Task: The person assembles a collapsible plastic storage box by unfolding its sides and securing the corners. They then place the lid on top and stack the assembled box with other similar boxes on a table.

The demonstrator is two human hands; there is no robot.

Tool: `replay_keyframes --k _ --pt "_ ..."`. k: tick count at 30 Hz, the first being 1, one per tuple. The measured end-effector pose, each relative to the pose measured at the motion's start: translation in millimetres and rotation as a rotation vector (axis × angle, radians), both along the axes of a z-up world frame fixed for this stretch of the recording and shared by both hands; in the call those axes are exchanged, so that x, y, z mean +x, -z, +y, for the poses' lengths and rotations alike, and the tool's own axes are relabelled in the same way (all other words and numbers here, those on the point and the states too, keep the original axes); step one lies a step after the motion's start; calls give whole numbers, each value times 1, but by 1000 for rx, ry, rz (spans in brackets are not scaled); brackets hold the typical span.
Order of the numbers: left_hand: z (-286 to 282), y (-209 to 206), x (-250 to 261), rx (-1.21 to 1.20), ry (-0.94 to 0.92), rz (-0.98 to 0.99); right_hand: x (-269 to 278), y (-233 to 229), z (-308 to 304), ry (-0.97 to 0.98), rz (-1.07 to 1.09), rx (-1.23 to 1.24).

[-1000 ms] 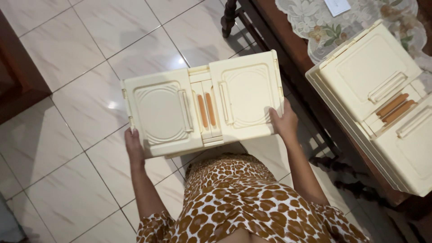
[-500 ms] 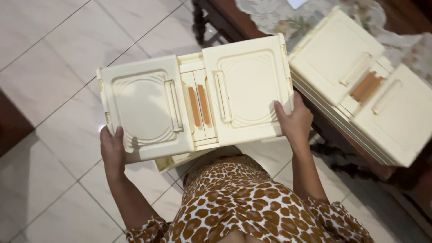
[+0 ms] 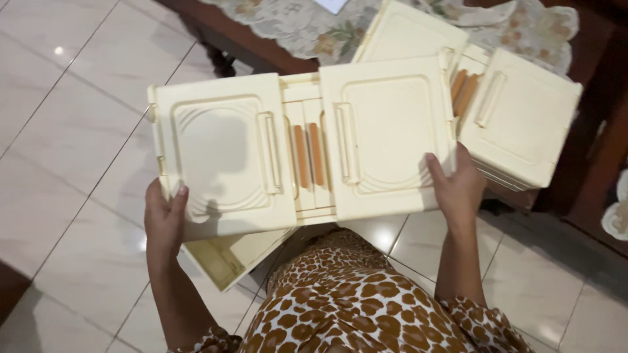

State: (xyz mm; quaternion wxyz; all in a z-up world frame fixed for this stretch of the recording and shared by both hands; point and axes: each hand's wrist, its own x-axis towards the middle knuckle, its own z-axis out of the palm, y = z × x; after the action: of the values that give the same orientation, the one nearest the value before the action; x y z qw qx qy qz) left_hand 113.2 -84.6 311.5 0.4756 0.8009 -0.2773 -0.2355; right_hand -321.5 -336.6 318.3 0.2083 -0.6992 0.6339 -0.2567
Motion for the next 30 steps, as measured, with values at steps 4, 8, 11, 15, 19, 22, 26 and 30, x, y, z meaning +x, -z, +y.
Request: replay_keyframes --k 4,8,11,15,19,22,26,30 --pt "-43 9 -17 74 109 -25 -49 0 -3 91 29 25" --pt "-94 24 -32 -63 355 -76 -91 1 -9 212 -9 44" --pt "-132 28 -40 -40 470 -125 -117 0 -17 281 1 53" --pt "-184 28 -56 -28 548 -87 -145 0 -31 410 -52 132" --pt "-243 25 -75 -64 652 -57 -168 6 -49 475 -85 120" --pt "-285 28 -88 -126 707 9 -185 13 -64 466 -78 84" --pt "-331 37 -101 -171 765 34 -204 25 -90 471 -96 48" --pt "-375 49 -111 -160 781 12 -215 37 -119 430 -158 -25"
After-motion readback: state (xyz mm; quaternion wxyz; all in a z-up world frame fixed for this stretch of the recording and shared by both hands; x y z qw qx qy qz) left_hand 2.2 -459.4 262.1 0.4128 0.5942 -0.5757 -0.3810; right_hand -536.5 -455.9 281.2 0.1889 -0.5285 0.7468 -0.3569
